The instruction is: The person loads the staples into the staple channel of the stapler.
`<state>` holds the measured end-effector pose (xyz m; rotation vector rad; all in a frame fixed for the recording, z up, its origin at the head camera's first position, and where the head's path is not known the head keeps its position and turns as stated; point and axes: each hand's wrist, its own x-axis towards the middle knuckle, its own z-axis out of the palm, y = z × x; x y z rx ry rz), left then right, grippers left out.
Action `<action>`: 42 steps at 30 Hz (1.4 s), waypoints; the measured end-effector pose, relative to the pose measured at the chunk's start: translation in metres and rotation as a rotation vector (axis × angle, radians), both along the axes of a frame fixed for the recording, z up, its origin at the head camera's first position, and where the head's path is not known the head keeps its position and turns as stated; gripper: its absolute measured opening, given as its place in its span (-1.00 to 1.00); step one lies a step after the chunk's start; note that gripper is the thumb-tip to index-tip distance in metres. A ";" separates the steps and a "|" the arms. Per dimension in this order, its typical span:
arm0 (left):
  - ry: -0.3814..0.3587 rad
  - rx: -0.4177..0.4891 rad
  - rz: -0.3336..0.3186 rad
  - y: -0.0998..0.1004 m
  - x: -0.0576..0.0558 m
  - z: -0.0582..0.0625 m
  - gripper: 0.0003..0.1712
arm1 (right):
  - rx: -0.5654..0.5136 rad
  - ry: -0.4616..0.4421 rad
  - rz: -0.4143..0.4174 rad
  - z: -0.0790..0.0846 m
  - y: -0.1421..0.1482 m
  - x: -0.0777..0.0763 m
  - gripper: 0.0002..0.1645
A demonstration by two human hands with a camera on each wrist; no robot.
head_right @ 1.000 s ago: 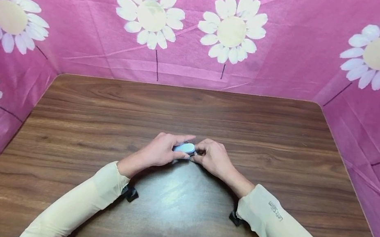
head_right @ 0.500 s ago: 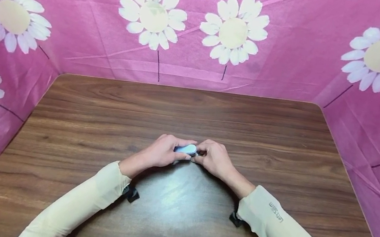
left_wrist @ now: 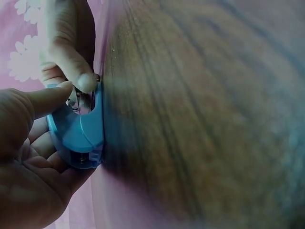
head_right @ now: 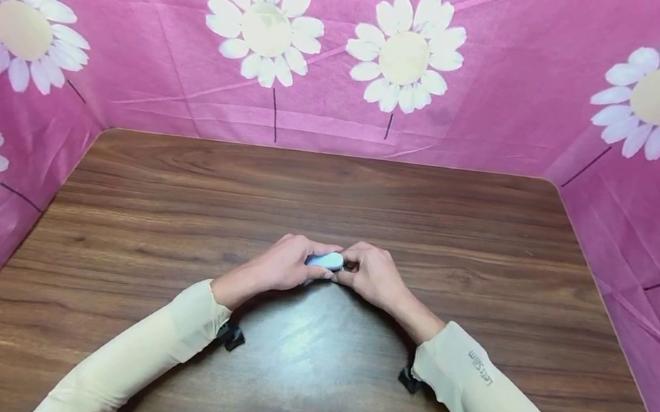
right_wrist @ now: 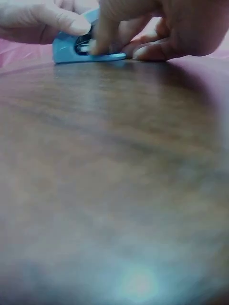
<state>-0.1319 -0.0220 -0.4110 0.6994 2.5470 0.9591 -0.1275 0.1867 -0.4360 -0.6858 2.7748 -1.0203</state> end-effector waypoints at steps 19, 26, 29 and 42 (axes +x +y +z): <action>0.032 0.062 -0.037 -0.013 0.000 -0.006 -0.34 | 0.009 -0.046 0.097 0.004 0.008 -0.003 -0.72; 0.031 0.005 0.021 -0.039 0.006 -0.005 -0.32 | 0.022 0.001 0.062 0.001 0.005 -0.002 -0.80; 0.043 0.050 0.059 -0.044 0.007 -0.006 -0.43 | 0.022 0.006 0.057 0.001 0.006 -0.002 -0.81; 0.116 0.033 0.052 -0.036 0.006 -0.001 -0.62 | 0.011 0.008 0.057 -0.001 0.006 -0.004 -0.84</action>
